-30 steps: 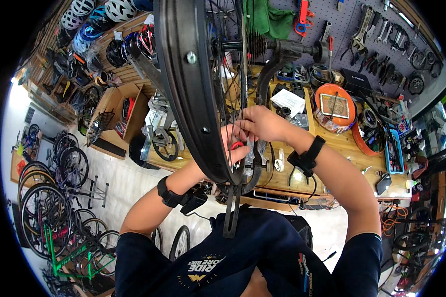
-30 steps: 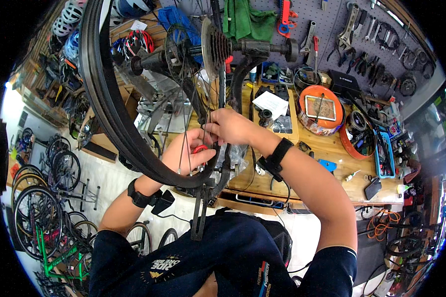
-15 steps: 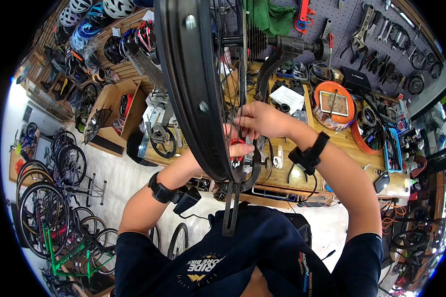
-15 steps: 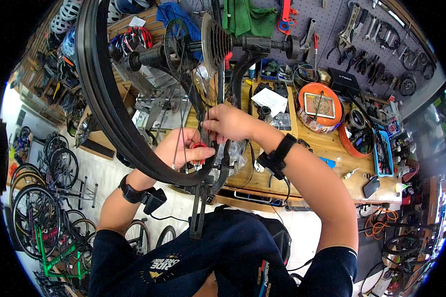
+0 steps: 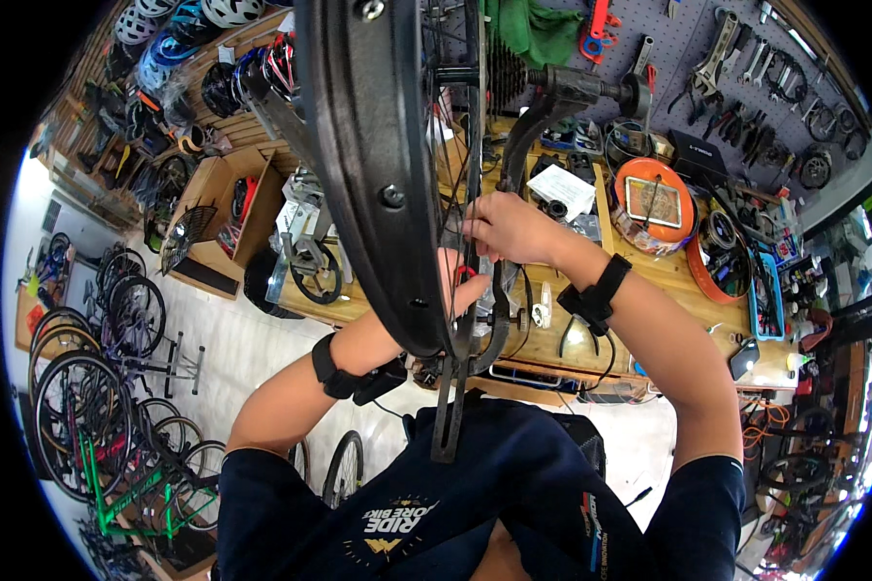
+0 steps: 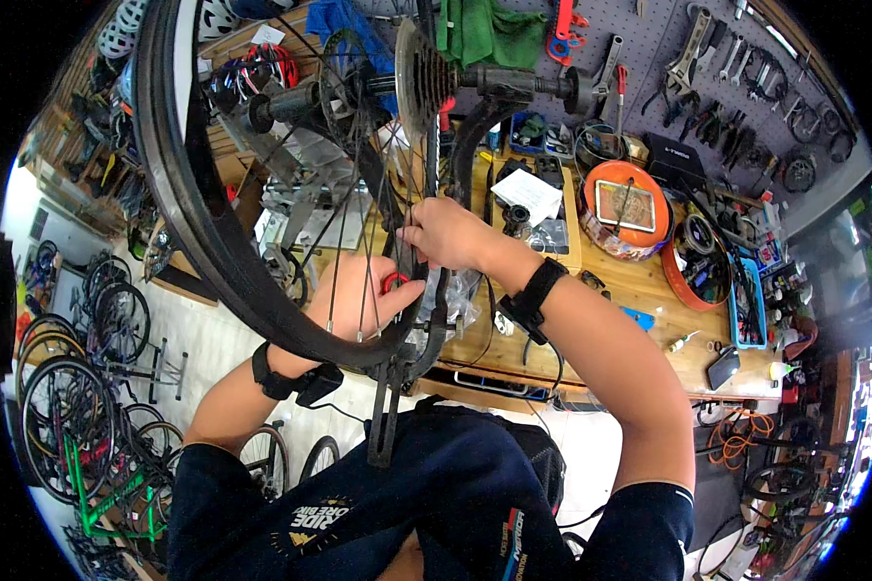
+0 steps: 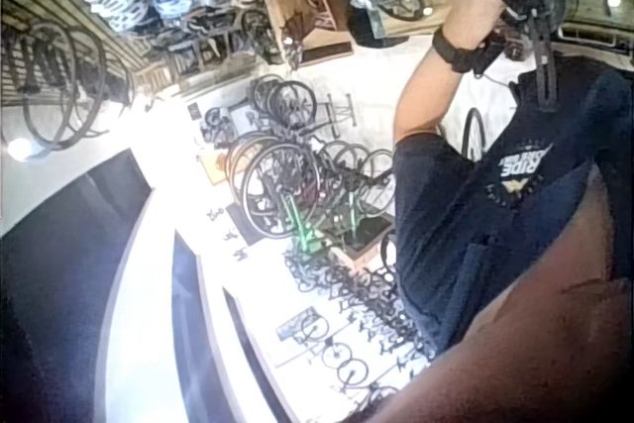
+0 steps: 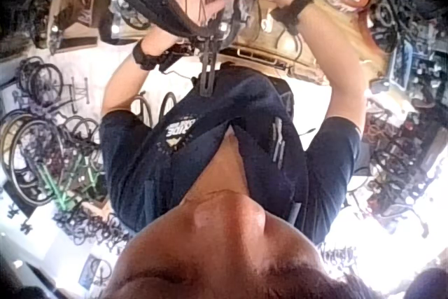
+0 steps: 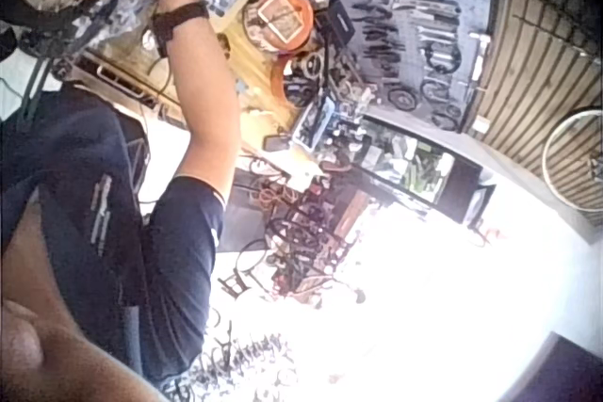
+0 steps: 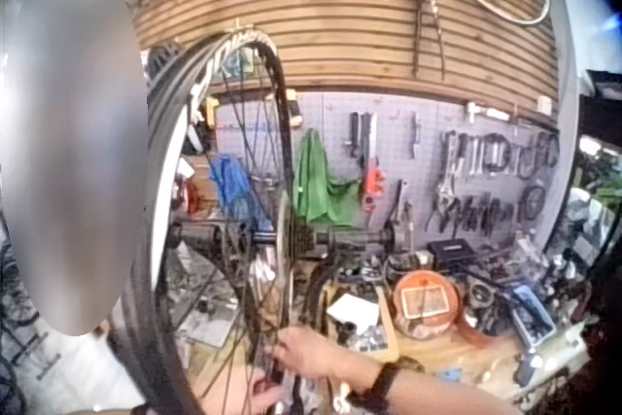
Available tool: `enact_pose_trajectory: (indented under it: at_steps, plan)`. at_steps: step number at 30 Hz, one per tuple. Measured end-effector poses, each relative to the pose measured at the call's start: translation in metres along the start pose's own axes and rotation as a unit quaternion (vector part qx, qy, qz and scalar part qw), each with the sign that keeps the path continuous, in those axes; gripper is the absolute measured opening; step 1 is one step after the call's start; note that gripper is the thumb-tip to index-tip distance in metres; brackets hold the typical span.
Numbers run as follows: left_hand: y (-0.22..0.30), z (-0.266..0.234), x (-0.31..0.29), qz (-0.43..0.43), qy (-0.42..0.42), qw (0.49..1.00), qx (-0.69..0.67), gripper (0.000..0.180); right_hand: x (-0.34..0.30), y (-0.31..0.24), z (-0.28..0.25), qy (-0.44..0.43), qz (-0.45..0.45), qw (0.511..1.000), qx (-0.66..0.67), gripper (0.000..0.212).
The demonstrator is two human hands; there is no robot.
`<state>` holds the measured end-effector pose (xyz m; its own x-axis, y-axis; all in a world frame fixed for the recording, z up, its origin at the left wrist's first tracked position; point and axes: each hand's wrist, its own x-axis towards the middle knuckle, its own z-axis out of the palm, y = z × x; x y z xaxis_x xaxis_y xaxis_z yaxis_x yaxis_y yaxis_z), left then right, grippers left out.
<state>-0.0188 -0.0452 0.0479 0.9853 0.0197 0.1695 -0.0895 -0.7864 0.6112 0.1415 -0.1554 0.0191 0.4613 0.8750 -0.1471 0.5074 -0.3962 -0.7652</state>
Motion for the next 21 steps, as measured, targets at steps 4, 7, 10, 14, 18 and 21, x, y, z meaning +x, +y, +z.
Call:
enact_pose_trajectory:
  at_steps: [4,7,10,14,18,21]
  plan:
    - [-0.008,0.001,-0.003,-0.062,-0.1,0.958,-0.261,0.03,-0.004,0.0,-0.003,-0.018,-0.006,0.999,0.043,0.031]
    - [-0.02,-0.01,-0.005,-0.091,-0.219,0.823,-0.516,0.055,-0.009,0.0,-0.004,-0.038,-0.017,0.996,0.078,0.029]
    - [-0.026,-0.009,-0.009,-0.081,-0.223,0.743,-0.626,0.059,-0.011,-0.005,-0.007,-0.067,-0.024,0.992,0.107,0.027]
    - [-0.007,-0.017,-0.008,-0.061,-0.208,0.749,-0.626,0.046,-0.019,-0.015,-0.014,-0.105,-0.024,0.981,0.162,0.027]
    - [-0.001,-0.025,-0.007,-0.091,-0.164,0.834,-0.519,0.037,-0.022,-0.02,-0.013,-0.099,-0.017,0.98,0.171,0.026]
    - [0.009,-0.019,-0.003,-0.099,-0.117,0.902,-0.404,0.035,-0.016,-0.012,-0.008,-0.069,-0.01,0.99,0.122,0.026]
